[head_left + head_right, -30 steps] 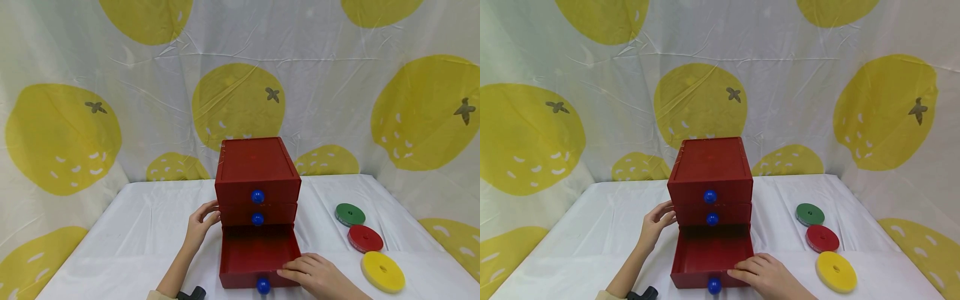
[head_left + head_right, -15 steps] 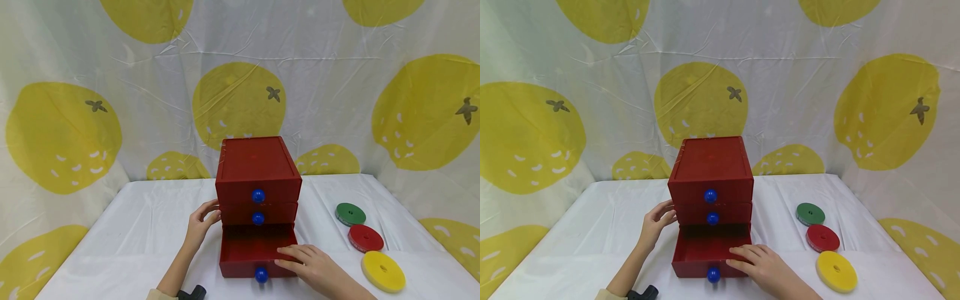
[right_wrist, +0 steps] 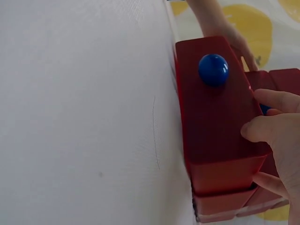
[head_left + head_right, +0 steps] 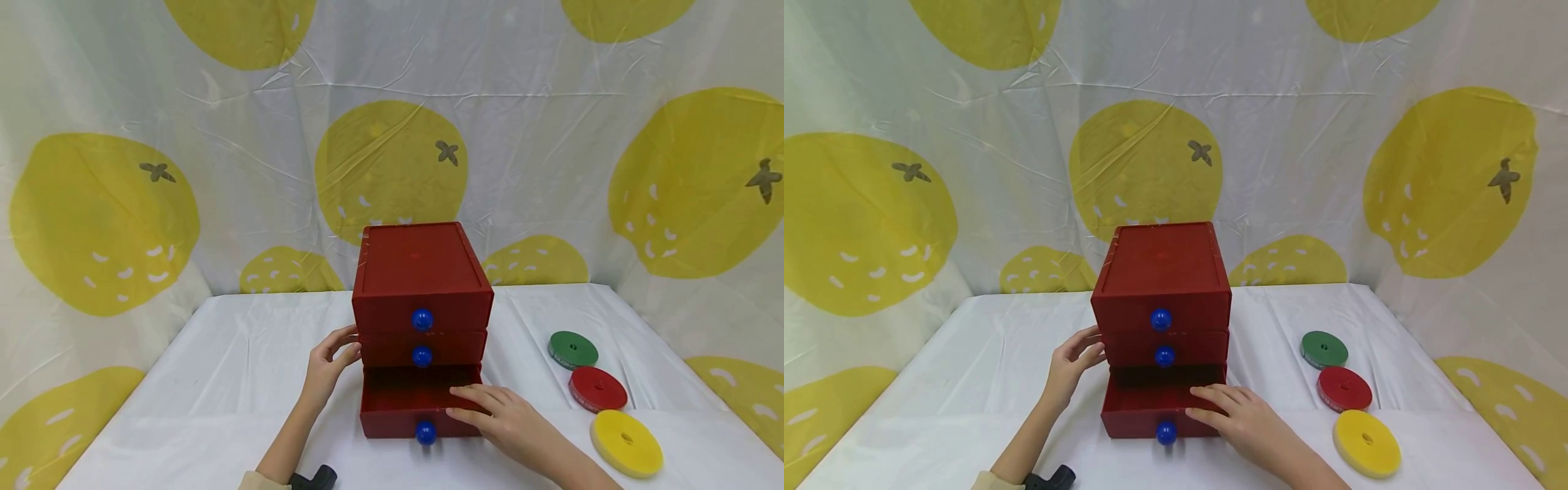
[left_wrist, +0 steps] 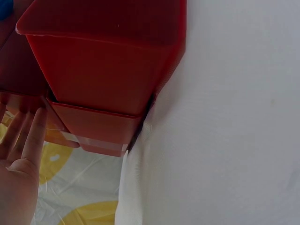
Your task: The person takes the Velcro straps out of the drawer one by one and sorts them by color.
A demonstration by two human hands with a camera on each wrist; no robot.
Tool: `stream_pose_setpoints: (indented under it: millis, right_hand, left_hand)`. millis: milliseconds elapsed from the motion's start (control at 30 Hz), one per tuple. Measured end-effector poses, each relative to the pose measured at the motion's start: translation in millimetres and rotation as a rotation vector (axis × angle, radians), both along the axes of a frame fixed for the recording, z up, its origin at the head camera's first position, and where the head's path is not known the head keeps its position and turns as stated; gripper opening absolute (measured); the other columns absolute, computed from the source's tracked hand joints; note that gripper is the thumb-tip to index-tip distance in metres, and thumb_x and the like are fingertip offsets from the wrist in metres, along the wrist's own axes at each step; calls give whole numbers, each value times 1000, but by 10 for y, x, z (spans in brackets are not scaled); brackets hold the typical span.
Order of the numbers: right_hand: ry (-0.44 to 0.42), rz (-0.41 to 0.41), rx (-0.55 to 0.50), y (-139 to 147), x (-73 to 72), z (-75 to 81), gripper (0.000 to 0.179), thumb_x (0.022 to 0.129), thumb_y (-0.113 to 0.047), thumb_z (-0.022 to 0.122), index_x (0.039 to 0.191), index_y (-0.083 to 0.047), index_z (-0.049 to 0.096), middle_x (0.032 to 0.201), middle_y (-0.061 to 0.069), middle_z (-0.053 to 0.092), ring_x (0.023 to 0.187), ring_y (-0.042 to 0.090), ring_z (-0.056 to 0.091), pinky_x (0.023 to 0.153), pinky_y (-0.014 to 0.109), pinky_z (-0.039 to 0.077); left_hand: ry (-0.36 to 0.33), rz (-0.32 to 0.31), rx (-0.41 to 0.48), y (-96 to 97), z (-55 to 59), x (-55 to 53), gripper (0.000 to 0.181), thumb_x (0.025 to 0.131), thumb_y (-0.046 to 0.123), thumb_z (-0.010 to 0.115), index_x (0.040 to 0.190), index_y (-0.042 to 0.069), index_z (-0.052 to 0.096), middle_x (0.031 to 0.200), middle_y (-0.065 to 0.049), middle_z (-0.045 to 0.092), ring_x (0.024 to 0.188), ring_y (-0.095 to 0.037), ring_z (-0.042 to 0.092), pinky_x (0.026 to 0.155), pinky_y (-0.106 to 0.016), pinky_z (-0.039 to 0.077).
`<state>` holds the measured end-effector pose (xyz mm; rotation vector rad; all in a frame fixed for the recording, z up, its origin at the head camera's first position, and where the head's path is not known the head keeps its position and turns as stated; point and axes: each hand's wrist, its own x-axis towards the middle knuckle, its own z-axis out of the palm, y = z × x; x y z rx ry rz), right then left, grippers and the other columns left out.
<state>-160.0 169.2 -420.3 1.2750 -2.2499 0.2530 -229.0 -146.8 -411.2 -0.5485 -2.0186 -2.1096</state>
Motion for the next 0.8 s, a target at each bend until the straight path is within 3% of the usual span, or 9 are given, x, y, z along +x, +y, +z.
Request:
stream_pose_setpoints:
  millis: [200, 433, 667, 800]
  right_hand:
    - [28, 0, 8, -6, -85, 1, 37, 87, -26, 58, 124, -28, 54, 124, -1, 56, 109, 17, 53, 76, 35, 56]
    - [77, -6, 35, -9, -197, -8, 52, 76, -22, 72, 124, -27, 55, 125, 1, 56, 109, 19, 54, 77, 35, 56]
    - [168, -11, 25, -6, -296, -28, 34, 91, -31, 48, 125, -28, 54, 129, 0, 53, 112, 20, 51, 81, 39, 53]
    - [195, -25, 28, -3, -341, -38, 36, 88, -29, 55, 124, -28, 54, 129, 0, 53, 113, 20, 50, 83, 41, 51]
  left_hand:
    - [9, -3, -7, -4, -5, -4, 37, 87, 6, 58, 122, -2, 51, 110, 9, 60, 101, -4, 57, 80, -25, 54]
    - [16, -2, -12, -8, -6, -3, 37, 87, 6, 58, 123, -1, 51, 110, 10, 60, 102, -4, 57, 81, -25, 54]
    - [13, 2, -4, -4, -10, -5, 37, 86, 5, 58, 122, -3, 51, 109, 10, 60, 101, -4, 57, 80, -25, 54]
    - [16, 0, -2, 0, -9, -2, 37, 87, 4, 58, 122, -3, 51, 109, 10, 60, 101, -4, 57, 80, -25, 54]
